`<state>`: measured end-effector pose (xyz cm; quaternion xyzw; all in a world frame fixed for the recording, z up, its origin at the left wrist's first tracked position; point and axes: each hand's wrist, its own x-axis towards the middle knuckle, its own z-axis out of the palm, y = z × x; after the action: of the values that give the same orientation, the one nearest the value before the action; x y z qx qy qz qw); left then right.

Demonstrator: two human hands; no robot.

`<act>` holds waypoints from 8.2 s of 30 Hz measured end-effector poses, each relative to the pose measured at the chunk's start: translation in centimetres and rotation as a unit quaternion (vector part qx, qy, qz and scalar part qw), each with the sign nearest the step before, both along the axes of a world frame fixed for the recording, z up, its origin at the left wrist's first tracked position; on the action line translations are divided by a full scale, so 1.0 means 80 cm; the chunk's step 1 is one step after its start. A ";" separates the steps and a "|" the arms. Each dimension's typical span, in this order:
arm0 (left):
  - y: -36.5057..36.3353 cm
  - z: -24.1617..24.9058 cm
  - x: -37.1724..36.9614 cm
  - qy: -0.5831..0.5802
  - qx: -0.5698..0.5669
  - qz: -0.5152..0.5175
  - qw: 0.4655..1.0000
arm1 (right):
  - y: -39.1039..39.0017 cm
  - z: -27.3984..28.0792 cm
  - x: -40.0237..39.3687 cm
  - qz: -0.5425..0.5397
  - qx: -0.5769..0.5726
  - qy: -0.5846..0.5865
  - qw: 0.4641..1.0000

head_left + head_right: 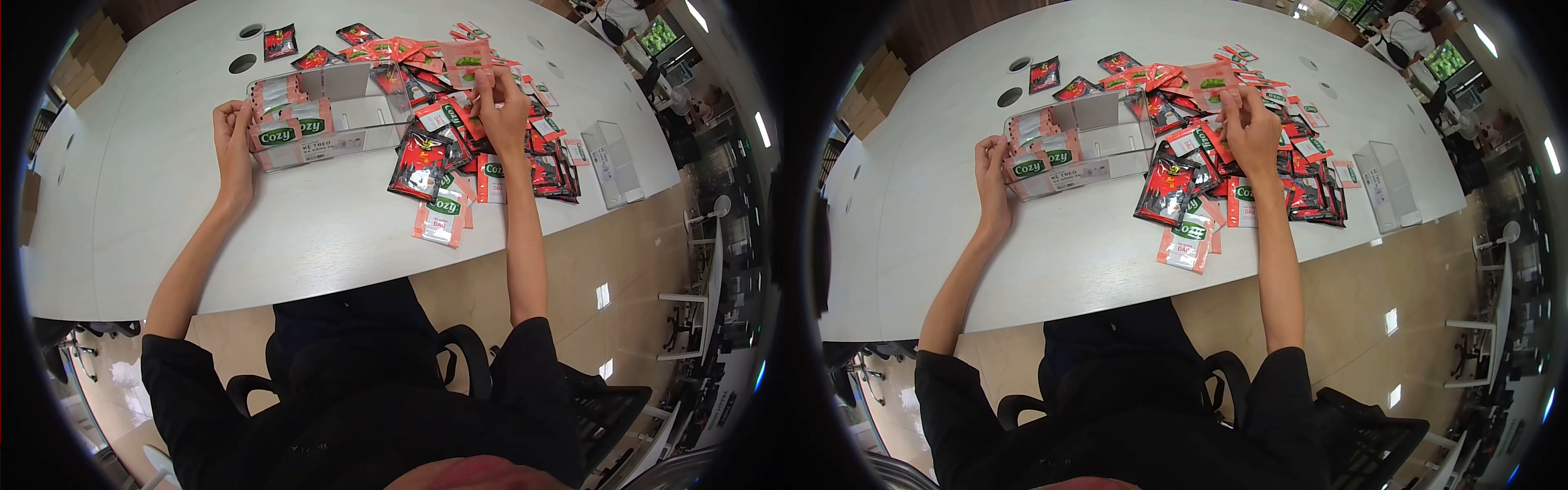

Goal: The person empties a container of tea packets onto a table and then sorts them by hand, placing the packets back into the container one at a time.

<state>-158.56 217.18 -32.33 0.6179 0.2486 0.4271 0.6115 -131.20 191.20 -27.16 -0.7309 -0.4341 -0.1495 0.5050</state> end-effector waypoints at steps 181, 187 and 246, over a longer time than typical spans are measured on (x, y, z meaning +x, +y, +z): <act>-0.022 0.024 -0.001 -0.023 -0.008 -0.011 1.000 | -0.002 0.011 -0.013 -0.002 0.058 -0.076 0.995; -0.020 0.021 -0.001 -0.026 -0.010 -0.014 1.000 | -0.003 0.003 0.002 -0.025 0.073 -0.089 0.993; -0.010 0.012 -0.002 0.013 0.007 -0.008 1.000 | -0.007 0.015 -0.004 0.054 -0.046 -0.123 0.990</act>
<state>-158.70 216.37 -31.35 0.6294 0.2483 0.4158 0.6077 -131.48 190.64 -25.95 -0.7051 -0.5382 -0.1909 0.4204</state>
